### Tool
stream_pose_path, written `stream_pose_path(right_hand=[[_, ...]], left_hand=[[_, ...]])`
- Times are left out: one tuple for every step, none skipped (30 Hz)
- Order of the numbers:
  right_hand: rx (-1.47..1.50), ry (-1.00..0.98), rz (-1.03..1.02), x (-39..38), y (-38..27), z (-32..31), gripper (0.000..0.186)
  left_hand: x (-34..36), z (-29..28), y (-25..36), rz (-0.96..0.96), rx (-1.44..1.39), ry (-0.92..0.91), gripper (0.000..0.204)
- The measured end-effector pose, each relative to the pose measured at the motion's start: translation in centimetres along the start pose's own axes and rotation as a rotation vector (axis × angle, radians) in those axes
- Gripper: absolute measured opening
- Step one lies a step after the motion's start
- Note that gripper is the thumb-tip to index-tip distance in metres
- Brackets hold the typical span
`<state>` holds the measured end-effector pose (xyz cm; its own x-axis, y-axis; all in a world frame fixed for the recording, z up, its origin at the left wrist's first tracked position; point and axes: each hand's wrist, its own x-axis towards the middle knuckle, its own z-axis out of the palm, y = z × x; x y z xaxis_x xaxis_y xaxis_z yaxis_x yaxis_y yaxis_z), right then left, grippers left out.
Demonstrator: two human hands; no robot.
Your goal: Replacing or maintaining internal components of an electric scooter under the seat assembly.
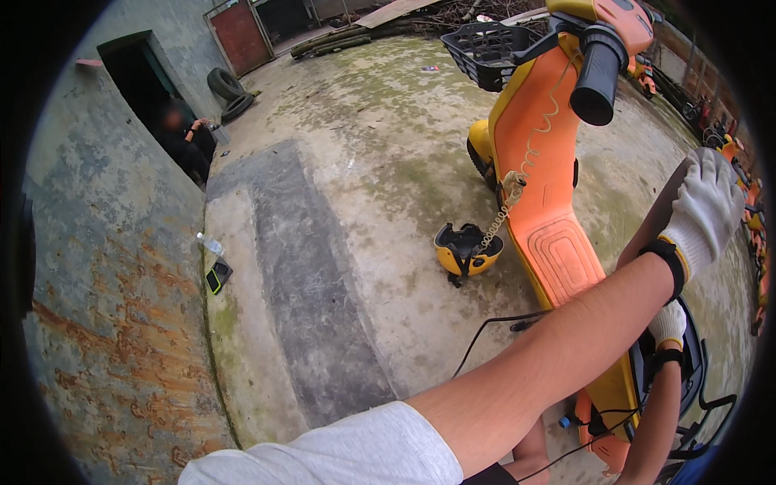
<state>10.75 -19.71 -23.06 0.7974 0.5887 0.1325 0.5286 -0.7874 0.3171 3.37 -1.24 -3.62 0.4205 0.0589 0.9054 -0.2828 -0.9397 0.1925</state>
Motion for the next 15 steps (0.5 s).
stream_pose_path(right_hand=[[0.017, 0.029, -0.025, 0.1, 0.1, 0.2, 0.033], [0.015, 0.014, -0.016, 0.1, 0.2, 0.5, 0.033], [-0.001, 0.0, 0.012, 0.2, 0.3, 0.7, 0.033], [0.015, -0.001, -0.007, 0.3, 0.3, 0.9, 0.033], [-0.006, 0.009, -0.021, 0.3, 0.3, 1.0, 0.033], [-0.041, 0.033, -0.028, 0.3, 0.3, 1.1, 0.034], [-0.028, 0.018, -0.036, 0.3, 0.2, 1.2, 0.034], [-0.069, 0.038, -0.032, 0.3, 0.0, 1.3, 0.033], [-0.132, 0.039, -0.015, 0.3, -0.1, 1.3, 0.033], [-0.109, 0.057, -0.03, 0.3, -0.3, 1.4, 0.033], [-0.093, 0.067, -0.03, 0.3, -0.5, 1.4, 0.033], [-0.076, 0.078, -0.031, 0.3, -0.7, 1.4, 0.032], [-0.075, 0.077, -0.031, 0.2, -0.9, 1.4, 0.032], [-0.101, 0.078, -0.027, 0.2, -1.0, 1.4, 0.032], [-0.153, 0.091, -0.028, 0.1, -1.1, 1.3, 0.032]], left_hand=[[0.0, 0.0, 0.0, -0.002, -0.032, -0.043, 0.04], [0.0, 0.0, 0.0, -0.007, -0.023, -0.009, 0.04], [0.0, 0.0, -0.1, -0.006, -0.024, -0.016, 0.04], [-0.1, 0.0, -0.1, 0.004, -0.037, -0.059, 0.04], [-0.1, 0.0, -0.1, -0.003, -0.024, -0.024, 0.04], [-0.1, 0.1, -0.2, 0.006, -0.018, -0.031, 0.04], [-0.1, 0.1, -0.2, 0.018, -0.02, -0.067, 0.04], [-0.1, 0.2, -0.2, 0.016, -0.013, -0.037, 0.04], [-0.1, 0.2, -0.2, 0.019, -0.008, -0.03, 0.04], [-0.1, 0.2, -0.2, 0.024, -0.017, -0.063, 0.04], [0.0, 0.3, -0.2, 0.021, -0.002, -0.023, 0.04], [0.0, 0.3, -0.2, 0.015, 0.002, -0.024, 0.04], [0.0, 0.3, -0.2, 0.01, -0.026, -0.07, 0.04], [0.0, 0.3, -0.1, 0.01, 0.006, -0.025, 0.041], [0.0, 0.3, -0.1, 0.006, -0.013, -0.027, 0.041]])
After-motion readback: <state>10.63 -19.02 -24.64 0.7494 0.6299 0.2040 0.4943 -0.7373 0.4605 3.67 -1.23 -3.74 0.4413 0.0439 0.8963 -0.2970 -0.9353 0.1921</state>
